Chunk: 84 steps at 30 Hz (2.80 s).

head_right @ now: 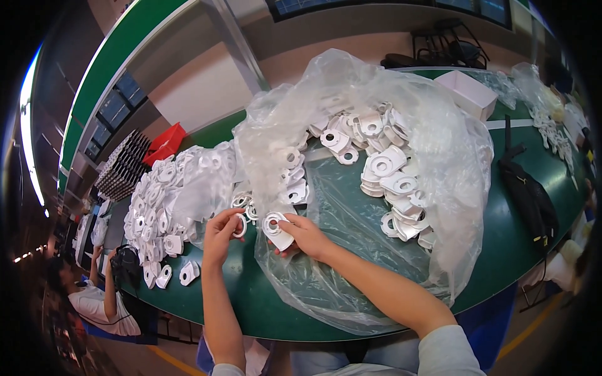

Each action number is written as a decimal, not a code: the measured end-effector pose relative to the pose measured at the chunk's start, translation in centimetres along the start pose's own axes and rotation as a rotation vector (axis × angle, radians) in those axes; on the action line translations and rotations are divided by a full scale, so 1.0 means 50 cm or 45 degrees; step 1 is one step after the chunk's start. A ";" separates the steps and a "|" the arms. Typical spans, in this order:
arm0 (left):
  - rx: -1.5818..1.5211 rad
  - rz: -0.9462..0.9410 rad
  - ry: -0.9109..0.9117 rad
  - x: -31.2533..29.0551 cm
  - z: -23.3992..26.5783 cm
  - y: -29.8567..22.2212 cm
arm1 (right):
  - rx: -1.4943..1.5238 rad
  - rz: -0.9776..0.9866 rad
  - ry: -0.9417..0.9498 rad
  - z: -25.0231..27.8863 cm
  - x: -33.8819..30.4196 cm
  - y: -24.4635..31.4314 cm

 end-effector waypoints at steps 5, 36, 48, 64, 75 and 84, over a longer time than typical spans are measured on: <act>-0.100 0.104 -0.020 -0.006 -0.034 -0.015 | -0.052 -0.020 0.043 0.008 0.000 -0.001; 0.694 -0.696 0.080 -0.007 -0.111 0.017 | -0.179 0.047 0.142 -0.002 -0.006 0.003; 0.563 -0.527 0.014 -0.004 -0.103 0.010 | -0.072 0.002 0.103 0.009 -0.005 0.009; 0.637 -0.408 0.045 0.006 -0.079 0.036 | -0.100 0.086 -0.061 0.006 0.004 -0.020; 0.549 -0.049 0.144 0.012 -0.031 0.055 | -0.101 0.587 -0.078 0.010 0.139 -0.139; 0.432 0.056 0.083 0.001 -0.041 0.040 | -0.513 0.425 -0.263 0.014 0.088 -0.090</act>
Point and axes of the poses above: each hand's wrist, its own x-axis towards the middle knuckle, its own z-axis out of the back of the hand, y = z × x, the point moved 1 cm from there along x, towards the middle knuckle, and after that the axes turned 9 degrees about -x, right-handed, at the moved point
